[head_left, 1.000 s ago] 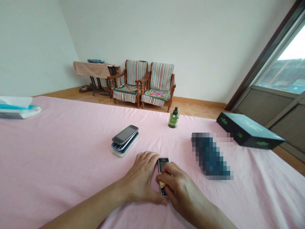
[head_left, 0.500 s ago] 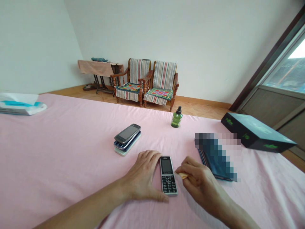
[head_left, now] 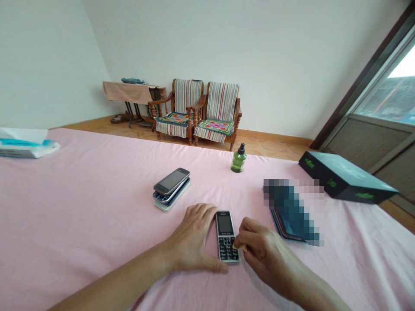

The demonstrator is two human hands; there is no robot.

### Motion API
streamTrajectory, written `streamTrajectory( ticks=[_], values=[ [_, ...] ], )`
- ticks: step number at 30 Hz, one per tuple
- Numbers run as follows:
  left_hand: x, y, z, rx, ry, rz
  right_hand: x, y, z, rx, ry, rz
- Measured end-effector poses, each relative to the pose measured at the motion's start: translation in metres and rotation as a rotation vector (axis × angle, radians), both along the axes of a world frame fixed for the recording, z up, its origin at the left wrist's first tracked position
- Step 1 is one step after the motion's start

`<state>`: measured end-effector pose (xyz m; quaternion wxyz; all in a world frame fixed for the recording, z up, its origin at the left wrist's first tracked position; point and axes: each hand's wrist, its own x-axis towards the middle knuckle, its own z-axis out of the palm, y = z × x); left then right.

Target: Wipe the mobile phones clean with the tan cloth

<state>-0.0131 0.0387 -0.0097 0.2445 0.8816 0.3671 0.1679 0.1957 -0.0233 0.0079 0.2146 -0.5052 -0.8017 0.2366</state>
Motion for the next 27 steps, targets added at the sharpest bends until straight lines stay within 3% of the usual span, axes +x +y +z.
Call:
streamTrajectory(
  ticks=[8,15,21,27],
  values=[
    [-0.0006,-0.0004,-0.0009,0.009,-0.009,0.006,-0.0017,0.0041,-0.0092,0.072,0.016,-0.019],
    [-0.0001,-0.001,0.0002,0.004,0.009,-0.004,-0.001,0.0044,-0.0027,0.083,-0.087,0.03],
    [-0.0008,0.0001,-0.0021,0.024,-0.001,-0.01,-0.0006,0.0057,-0.0042,0.112,-0.06,-0.004],
    [-0.0014,0.0005,-0.0046,0.03,0.008,-0.015,0.0019,0.0077,-0.0029,0.1,-0.055,0.065]
  ],
)
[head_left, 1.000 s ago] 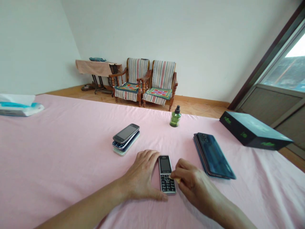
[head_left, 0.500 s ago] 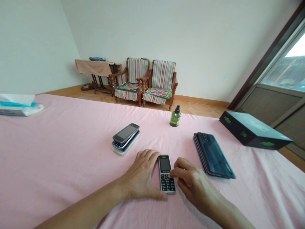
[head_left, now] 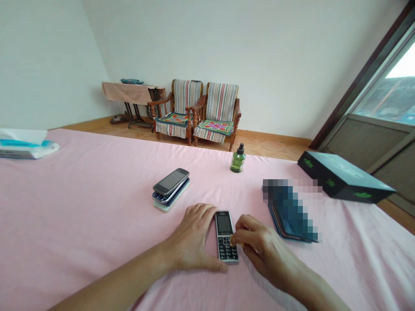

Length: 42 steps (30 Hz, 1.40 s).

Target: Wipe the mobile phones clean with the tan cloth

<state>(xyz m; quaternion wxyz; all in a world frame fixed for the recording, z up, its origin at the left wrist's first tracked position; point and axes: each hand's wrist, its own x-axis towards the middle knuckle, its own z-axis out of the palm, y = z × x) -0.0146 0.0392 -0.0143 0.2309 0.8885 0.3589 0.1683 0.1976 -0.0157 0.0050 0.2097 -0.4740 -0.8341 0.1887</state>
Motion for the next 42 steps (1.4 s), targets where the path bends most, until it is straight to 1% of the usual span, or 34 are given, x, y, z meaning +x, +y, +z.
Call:
streamTrajectory(
  ticks=[7,12,17,22,27,33,39,42],
  values=[
    [0.0,0.0,0.001,-0.002,-0.019,0.0,-0.002,0.0,-0.004,0.007,0.042,-0.04],
    [0.001,0.0,0.001,-0.016,0.001,0.015,0.002,-0.007,0.001,-0.135,0.109,0.008],
    [0.0,0.0,0.001,-0.013,0.01,0.014,0.003,-0.007,0.001,-0.115,0.189,-0.09],
    [0.0,0.0,0.002,-0.021,0.013,0.008,-0.004,-0.007,-0.002,-0.135,0.168,-0.117],
    [0.0,0.0,0.0,-0.01,-0.003,0.009,-0.009,-0.009,-0.002,-0.139,0.14,-0.093],
    [0.0,0.0,0.001,-0.006,0.0,0.011,-0.009,-0.009,-0.001,-0.146,0.108,-0.113],
    [0.001,0.0,0.002,0.005,-0.009,0.007,-0.011,-0.008,0.001,-0.142,0.116,-0.088],
    [0.0,0.0,0.001,0.011,-0.016,0.004,-0.009,-0.007,0.0,-0.126,0.092,-0.126]
  ],
)
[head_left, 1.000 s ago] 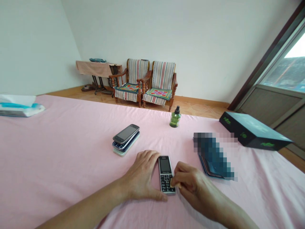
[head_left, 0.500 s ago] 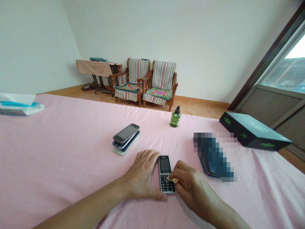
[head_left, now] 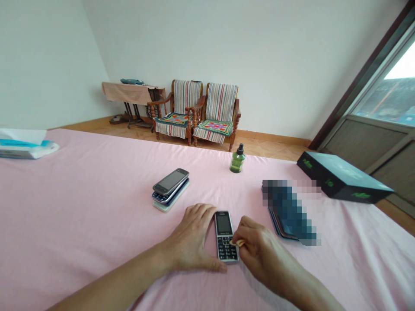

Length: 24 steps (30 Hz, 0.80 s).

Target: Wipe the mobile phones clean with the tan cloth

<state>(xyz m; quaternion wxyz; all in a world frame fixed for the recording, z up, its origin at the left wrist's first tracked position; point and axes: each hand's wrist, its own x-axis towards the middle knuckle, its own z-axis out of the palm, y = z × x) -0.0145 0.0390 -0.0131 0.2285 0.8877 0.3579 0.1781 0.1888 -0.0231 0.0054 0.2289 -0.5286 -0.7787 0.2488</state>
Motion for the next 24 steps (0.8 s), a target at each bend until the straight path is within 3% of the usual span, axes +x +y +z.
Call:
streamTrajectory(
  ticks=[3,8,24],
  values=[
    [0.0,0.0,-0.001,-0.002,-0.005,-0.003,0.002,0.001,-0.002,0.037,-0.001,-0.034],
    [0.0,0.0,0.0,-0.012,0.0,-0.003,-0.006,0.002,-0.006,0.079,0.091,0.045],
    [0.002,-0.001,0.003,-0.001,0.007,-0.008,-0.016,0.007,-0.001,0.18,-0.181,0.083]
  ],
)
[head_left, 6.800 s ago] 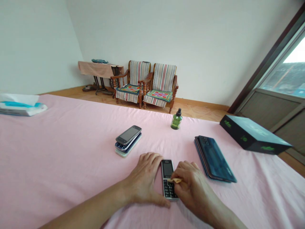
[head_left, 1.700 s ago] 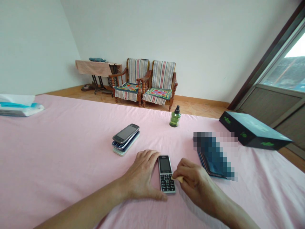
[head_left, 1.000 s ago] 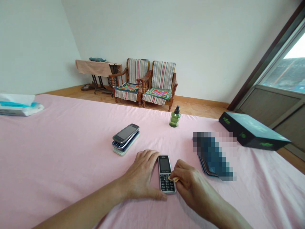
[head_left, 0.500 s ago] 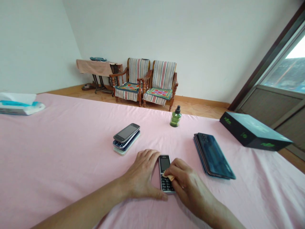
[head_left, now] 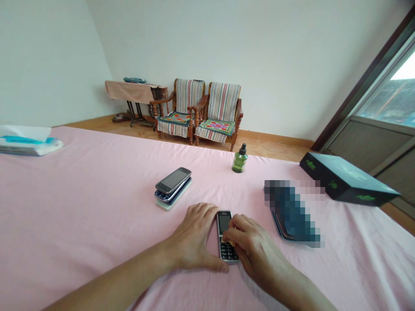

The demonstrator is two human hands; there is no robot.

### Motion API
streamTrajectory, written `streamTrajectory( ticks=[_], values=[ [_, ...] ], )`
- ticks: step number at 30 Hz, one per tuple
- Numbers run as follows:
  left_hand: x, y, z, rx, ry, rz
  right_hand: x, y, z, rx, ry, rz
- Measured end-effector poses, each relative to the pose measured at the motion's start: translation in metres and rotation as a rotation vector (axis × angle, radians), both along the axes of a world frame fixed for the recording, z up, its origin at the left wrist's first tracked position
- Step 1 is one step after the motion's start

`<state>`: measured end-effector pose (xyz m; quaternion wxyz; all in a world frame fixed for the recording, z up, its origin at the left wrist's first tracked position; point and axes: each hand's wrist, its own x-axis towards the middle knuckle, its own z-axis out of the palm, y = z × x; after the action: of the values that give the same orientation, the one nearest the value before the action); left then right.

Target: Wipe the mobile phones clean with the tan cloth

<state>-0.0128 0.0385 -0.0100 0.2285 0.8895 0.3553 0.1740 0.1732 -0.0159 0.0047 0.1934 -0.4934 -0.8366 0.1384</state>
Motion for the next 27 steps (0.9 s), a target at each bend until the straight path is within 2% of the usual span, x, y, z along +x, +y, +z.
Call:
streamTrajectory(
  ticks=[6,10,14,18,27],
  values=[
    [0.0,-0.001,0.0,-0.014,-0.009,0.0,-0.001,-0.004,0.002,0.007,-0.013,0.015],
    [-0.001,-0.001,-0.002,-0.008,-0.024,0.002,0.001,-0.008,0.006,-0.045,0.021,0.015],
    [-0.001,0.0,-0.002,-0.014,-0.026,0.003,0.004,-0.01,0.005,-0.138,0.162,0.008],
    [-0.001,0.0,-0.002,-0.013,-0.01,0.006,0.002,-0.01,-0.003,-0.146,0.264,-0.049],
    [0.001,-0.001,-0.001,0.009,-0.033,0.002,-0.013,-0.008,-0.006,-0.041,0.053,-0.071]
  ],
)
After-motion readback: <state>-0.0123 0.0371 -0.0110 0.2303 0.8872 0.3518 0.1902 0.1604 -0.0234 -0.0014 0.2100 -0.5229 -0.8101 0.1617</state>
